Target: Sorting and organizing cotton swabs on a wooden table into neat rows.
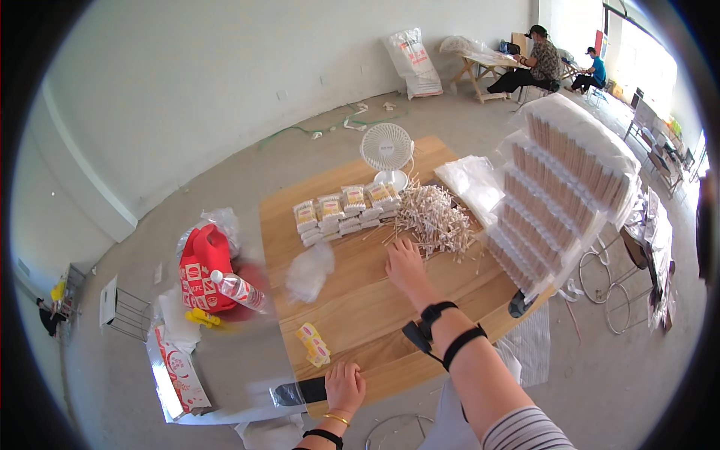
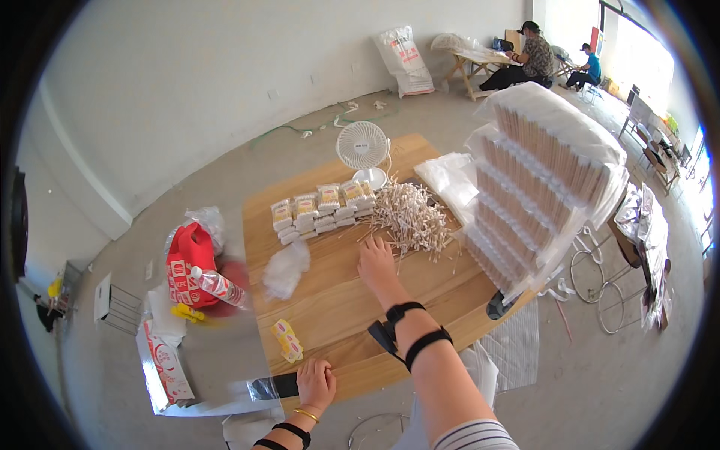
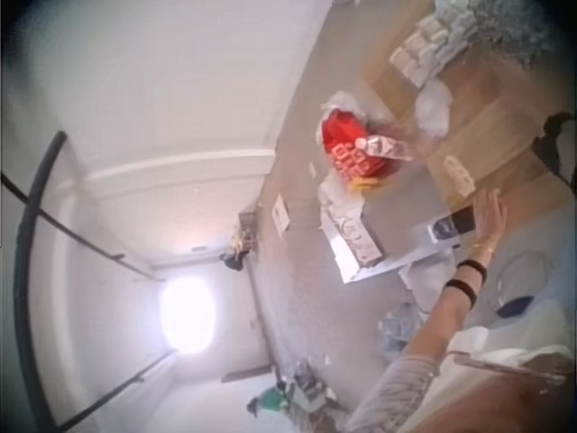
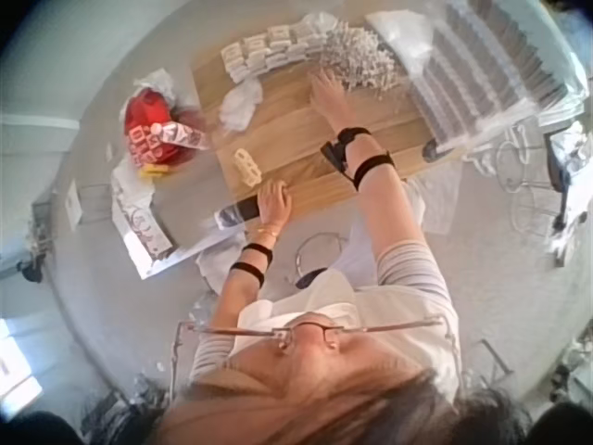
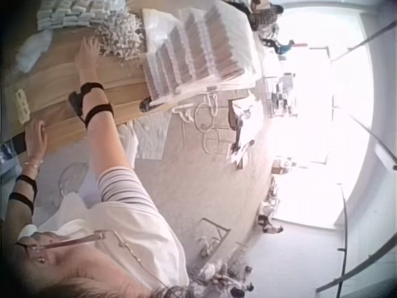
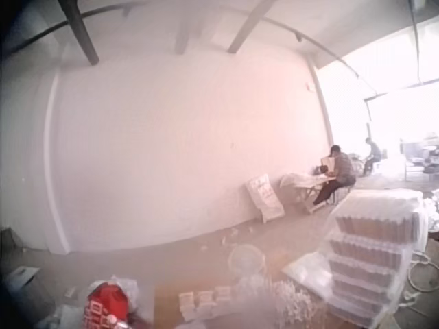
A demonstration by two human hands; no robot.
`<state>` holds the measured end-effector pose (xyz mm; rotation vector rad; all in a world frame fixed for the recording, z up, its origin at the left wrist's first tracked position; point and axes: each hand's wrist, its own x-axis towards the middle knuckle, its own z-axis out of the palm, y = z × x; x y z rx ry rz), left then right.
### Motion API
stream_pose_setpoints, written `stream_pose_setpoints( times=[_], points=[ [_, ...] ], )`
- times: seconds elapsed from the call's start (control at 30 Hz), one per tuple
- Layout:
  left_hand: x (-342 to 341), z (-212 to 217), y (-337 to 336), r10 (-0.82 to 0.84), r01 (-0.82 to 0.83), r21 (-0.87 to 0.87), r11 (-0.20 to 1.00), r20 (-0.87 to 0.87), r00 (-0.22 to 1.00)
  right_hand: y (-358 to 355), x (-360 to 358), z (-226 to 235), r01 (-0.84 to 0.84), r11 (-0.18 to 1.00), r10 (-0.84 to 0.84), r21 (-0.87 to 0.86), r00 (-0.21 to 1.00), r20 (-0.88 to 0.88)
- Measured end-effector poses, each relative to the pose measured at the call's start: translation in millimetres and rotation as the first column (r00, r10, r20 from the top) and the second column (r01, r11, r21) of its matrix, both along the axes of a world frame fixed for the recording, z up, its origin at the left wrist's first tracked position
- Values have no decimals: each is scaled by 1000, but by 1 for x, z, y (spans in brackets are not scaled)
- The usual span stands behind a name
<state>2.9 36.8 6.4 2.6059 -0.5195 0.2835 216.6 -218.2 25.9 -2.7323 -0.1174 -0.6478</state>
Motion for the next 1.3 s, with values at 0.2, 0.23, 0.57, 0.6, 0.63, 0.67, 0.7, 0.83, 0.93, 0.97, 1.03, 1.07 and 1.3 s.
stream_pose_setpoints(
  times=[0.2,0.23,0.57,0.6,0.63,0.67,0.7,0.83,0.93,0.97,1.03,1.07,1.3],
  points=[
    [2,-2,0,2,-1,6,1000,-21,1000,-4,73,-23,48,979,-57,-199,997,-43],
    [2,-1,0,4,-4,10,1000,-23,1000,-5,80,-25,38,979,-48,-198,998,-48],
    [-1,1,1,8,-7,21,1000,-39,999,-5,85,-40,144,970,-185,-194,960,-212],
    [-1,2,2,12,-12,16,1000,-31,999,-3,77,-41,150,970,-192,-190,956,-223],
    [1,2,-1,7,-7,1,1000,-20,1000,-7,67,-43,161,965,-206,-208,955,-216],
    [1,2,-1,2,-3,-12,1000,-16,1000,-6,56,-47,143,978,-169,-151,970,-177],
    [2,1,-2,2,-2,-5,1000,-18,1000,-6,44,-50,123,988,-135,-96,981,-136],
    [-3,3,6,32,-32,9,999,-9,999,25,-14,-41,85,993,-94,-83,990,-103],
    [-2,-2,4,29,-30,20,999,19,999,36,-52,-39,72,996,-79,-59,990,-114],
    [-1,-2,2,24,-24,8,1000,21,999,40,-67,-40,53,997,-59,-51,991,-118],
    [0,0,-1,12,-12,-7,1000,23,1000,46,-92,-37,37,998,-43,-53,992,-122],
    [-1,-1,1,14,-14,-10,1000,22,1000,54,-105,-33,-30,999,26,-18,986,-163],
    [-2,0,3,34,-34,-25,999,38,999,17,-159,9,-79,978,115,191,976,-186]
  ],
)
